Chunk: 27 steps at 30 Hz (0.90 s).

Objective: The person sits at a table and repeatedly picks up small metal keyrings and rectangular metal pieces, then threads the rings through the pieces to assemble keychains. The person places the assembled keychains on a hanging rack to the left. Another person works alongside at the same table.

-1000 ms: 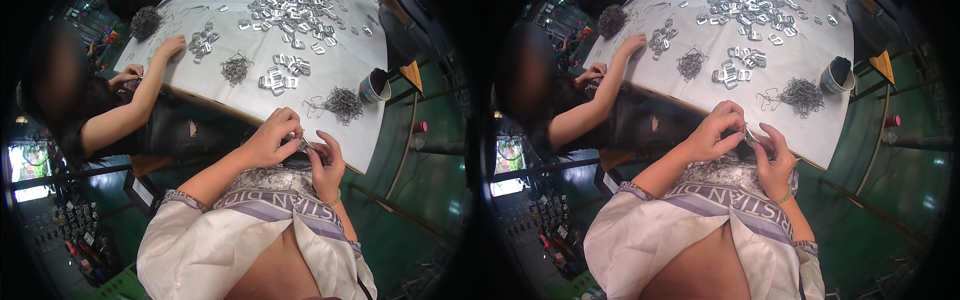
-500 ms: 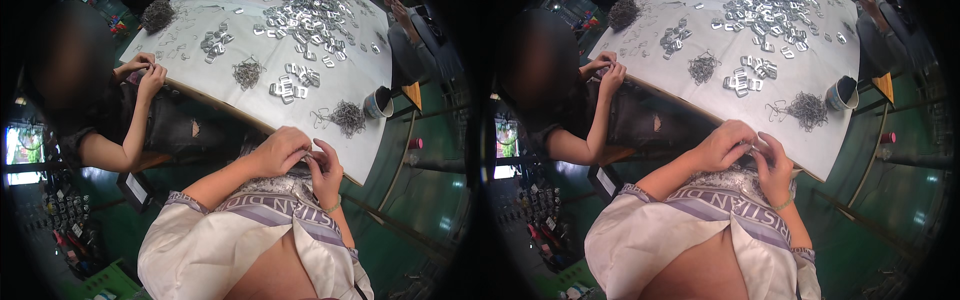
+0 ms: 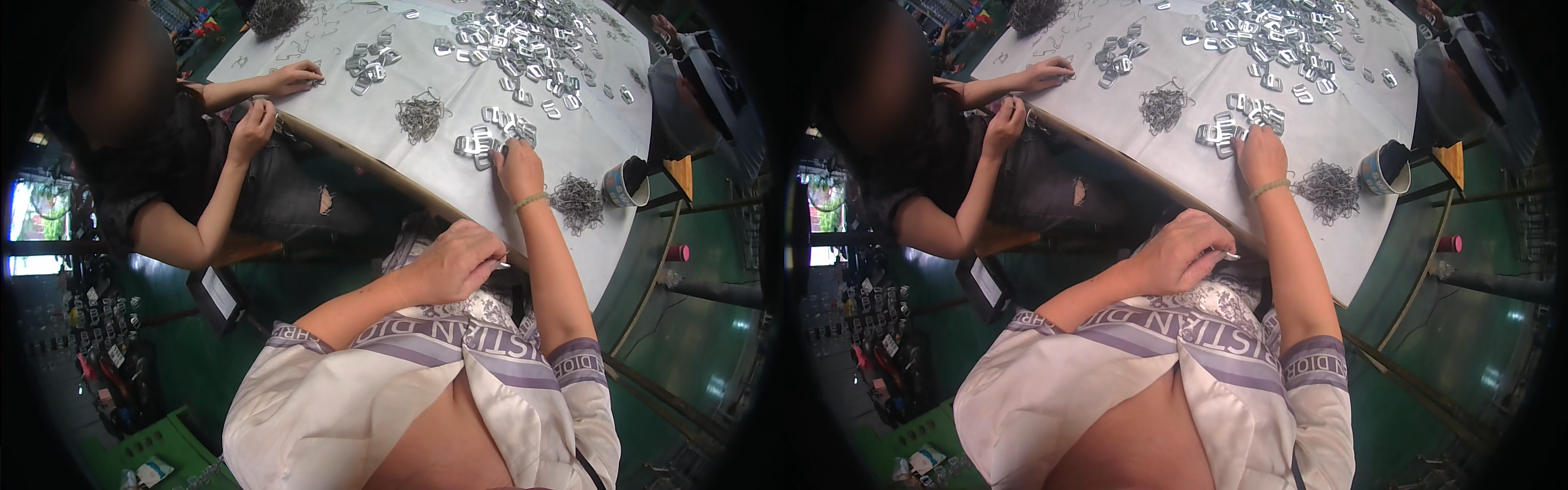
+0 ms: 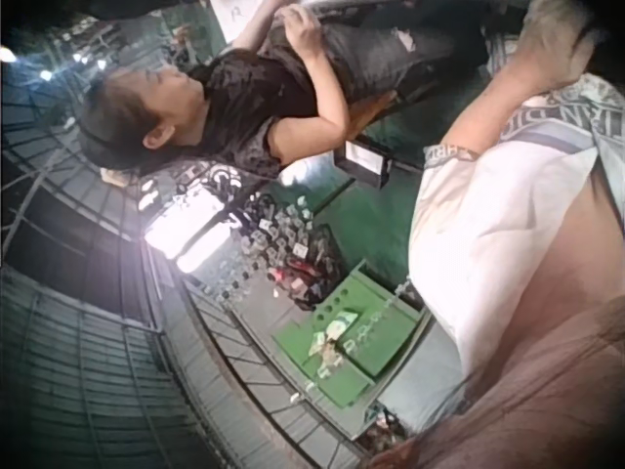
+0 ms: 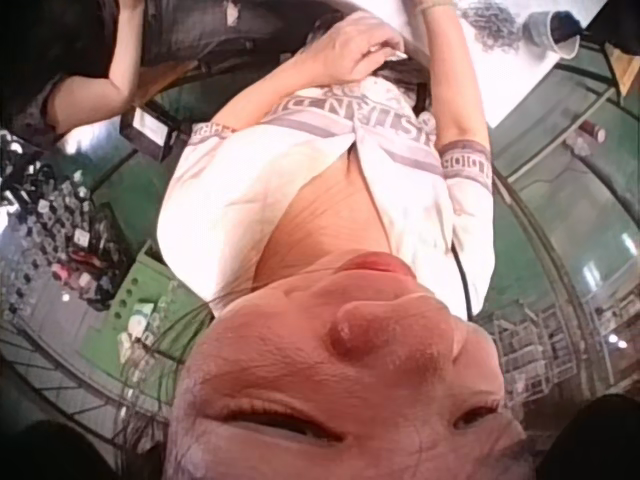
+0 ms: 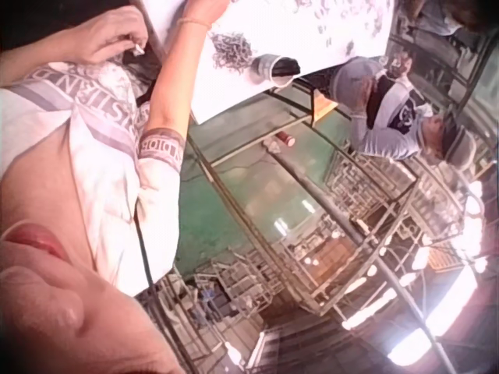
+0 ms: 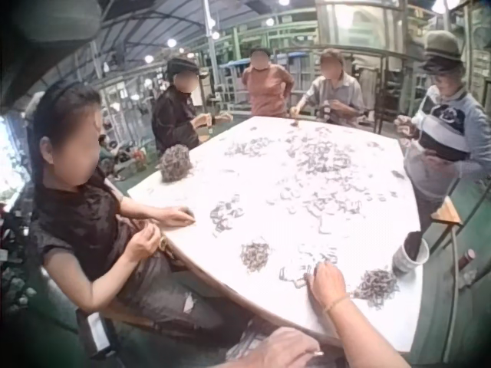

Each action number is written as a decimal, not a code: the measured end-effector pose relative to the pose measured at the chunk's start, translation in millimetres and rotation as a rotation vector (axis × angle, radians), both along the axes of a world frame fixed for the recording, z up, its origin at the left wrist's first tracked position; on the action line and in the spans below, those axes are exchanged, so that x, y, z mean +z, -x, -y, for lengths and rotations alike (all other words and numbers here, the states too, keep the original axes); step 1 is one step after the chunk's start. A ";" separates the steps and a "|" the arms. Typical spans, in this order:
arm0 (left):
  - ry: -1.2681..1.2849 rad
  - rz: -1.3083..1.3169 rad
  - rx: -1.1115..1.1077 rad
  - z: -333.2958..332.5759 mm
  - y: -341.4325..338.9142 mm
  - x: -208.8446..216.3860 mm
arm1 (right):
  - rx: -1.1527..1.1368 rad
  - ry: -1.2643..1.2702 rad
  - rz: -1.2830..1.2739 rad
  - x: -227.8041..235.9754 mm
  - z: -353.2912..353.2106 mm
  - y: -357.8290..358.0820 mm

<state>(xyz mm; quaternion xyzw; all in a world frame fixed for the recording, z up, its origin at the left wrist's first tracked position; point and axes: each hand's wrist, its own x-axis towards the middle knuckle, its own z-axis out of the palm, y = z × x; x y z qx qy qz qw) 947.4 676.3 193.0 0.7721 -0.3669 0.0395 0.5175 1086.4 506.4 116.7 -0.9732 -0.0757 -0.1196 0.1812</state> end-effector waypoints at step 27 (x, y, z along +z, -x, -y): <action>-0.105 0.007 0.141 23.4 -6.6 -6.2 | -0.022 -1.041 -0.232 82.5 23.0 162.4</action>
